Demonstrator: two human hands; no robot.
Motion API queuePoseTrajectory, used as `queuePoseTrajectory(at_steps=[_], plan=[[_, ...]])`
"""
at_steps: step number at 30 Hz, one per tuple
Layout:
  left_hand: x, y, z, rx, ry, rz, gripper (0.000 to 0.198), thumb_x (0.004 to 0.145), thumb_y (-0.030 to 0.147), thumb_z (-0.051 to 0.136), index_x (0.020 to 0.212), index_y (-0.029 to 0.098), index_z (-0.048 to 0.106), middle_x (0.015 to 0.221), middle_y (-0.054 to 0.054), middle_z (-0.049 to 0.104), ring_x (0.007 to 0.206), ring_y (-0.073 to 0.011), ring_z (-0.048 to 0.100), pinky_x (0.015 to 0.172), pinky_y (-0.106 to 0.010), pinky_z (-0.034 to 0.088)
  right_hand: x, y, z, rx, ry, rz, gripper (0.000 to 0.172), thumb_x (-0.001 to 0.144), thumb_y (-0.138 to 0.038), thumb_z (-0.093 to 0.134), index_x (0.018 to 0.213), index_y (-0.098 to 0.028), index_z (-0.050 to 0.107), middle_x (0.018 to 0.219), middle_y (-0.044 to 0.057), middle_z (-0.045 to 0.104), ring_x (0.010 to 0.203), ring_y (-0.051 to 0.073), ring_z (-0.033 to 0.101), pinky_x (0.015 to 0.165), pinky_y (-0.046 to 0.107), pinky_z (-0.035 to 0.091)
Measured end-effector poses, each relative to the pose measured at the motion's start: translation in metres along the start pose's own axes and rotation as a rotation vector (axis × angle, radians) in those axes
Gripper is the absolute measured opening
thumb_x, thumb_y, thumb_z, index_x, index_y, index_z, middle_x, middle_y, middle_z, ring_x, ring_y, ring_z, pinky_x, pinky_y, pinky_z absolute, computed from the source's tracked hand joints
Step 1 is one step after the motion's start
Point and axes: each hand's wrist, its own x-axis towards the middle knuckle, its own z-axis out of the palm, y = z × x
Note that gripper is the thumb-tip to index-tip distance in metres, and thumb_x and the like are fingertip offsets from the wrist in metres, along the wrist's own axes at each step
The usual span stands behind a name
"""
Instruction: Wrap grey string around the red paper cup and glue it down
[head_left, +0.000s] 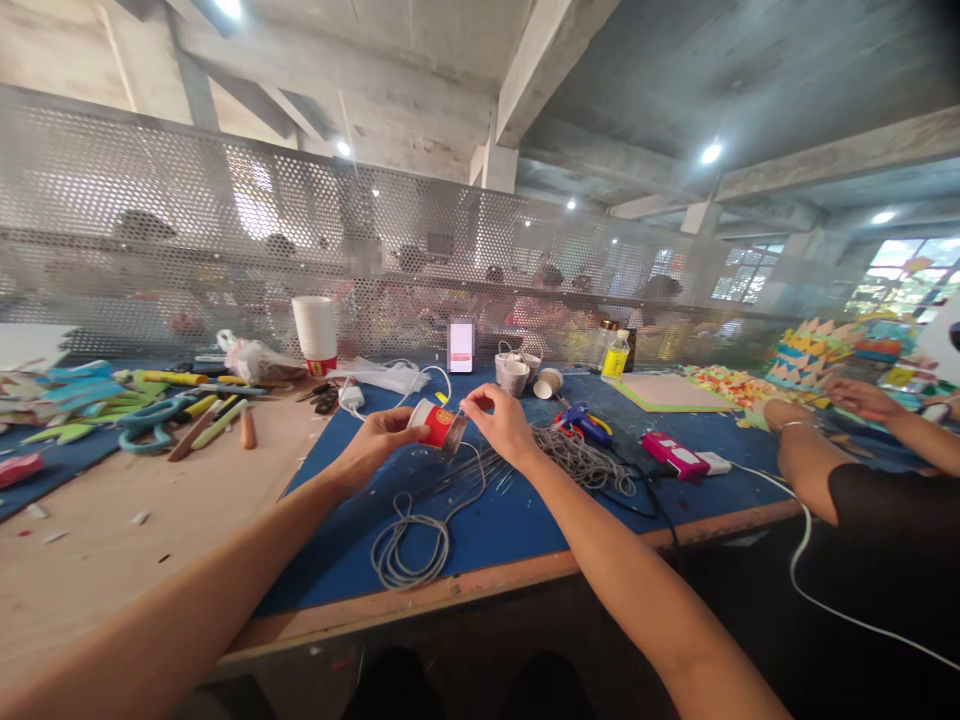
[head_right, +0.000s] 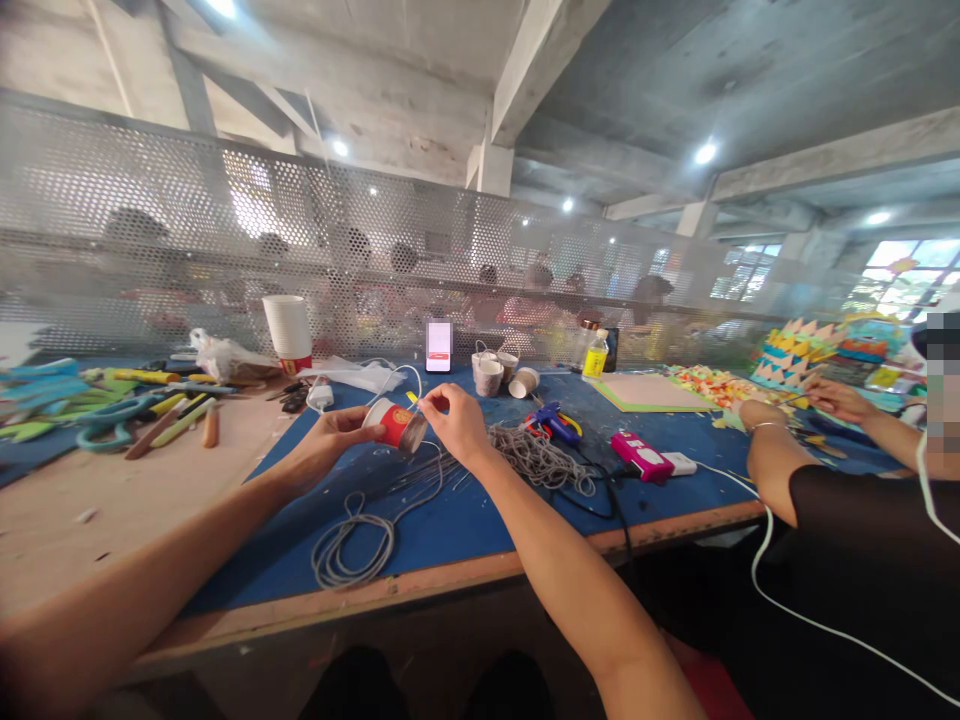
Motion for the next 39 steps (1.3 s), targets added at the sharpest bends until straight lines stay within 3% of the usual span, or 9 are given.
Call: queuePoseTrajectory(at_steps=[4,9,24,39], plan=[[-0.0005,0.0016,0.0013,0.03,0.007,0.036,0.031,0.072,0.041,0.082,0.095,0.019,0.08,0.092,-0.007,0.08,0.078,-0.0227,0.071,0.076,-0.032,0.053,-0.0002,0.0011,0.0001,0.006,-0.007,0.011,0.013,0.089,-0.032,0.064,0.081,-0.022,0.064,0.081,0.001,0.07,0.076,0.017,0.067,0.079,0.03,0.053],[-0.0009,0.0006,0.001,-0.001,-0.007,-0.024,0.036,0.071,0.043,0.083,0.097,0.019,0.079,0.088,-0.007,0.08,0.071,-0.022,0.07,0.068,-0.031,0.052,-0.0008,0.0007,-0.0001,0.004,-0.012,0.029,0.013,0.089,-0.032,0.064,0.081,-0.022,0.063,0.081,0.001,0.07,0.075,0.017,0.068,0.077,0.029,0.053],[-0.0036,0.0039,0.0024,-0.033,-0.027,-0.042,0.036,0.071,0.041,0.084,0.098,0.018,0.079,0.087,-0.008,0.08,0.07,-0.0217,0.071,0.069,-0.032,0.054,-0.0009,0.0006,-0.0001,-0.009,-0.023,0.028,0.012,0.089,-0.03,0.065,0.08,-0.022,0.064,0.08,0.0,0.07,0.074,0.016,0.067,0.075,0.028,0.052],[-0.003,0.003,0.0024,0.003,-0.055,0.04,0.029,0.076,0.037,0.081,0.1,0.02,0.08,0.096,-0.006,0.08,0.083,-0.0217,0.071,0.081,-0.031,0.052,-0.0005,0.0026,0.0019,-0.01,-0.022,0.023,0.011,0.087,-0.027,0.066,0.079,-0.021,0.064,0.079,0.0,0.069,0.073,0.015,0.065,0.075,0.028,0.051]])
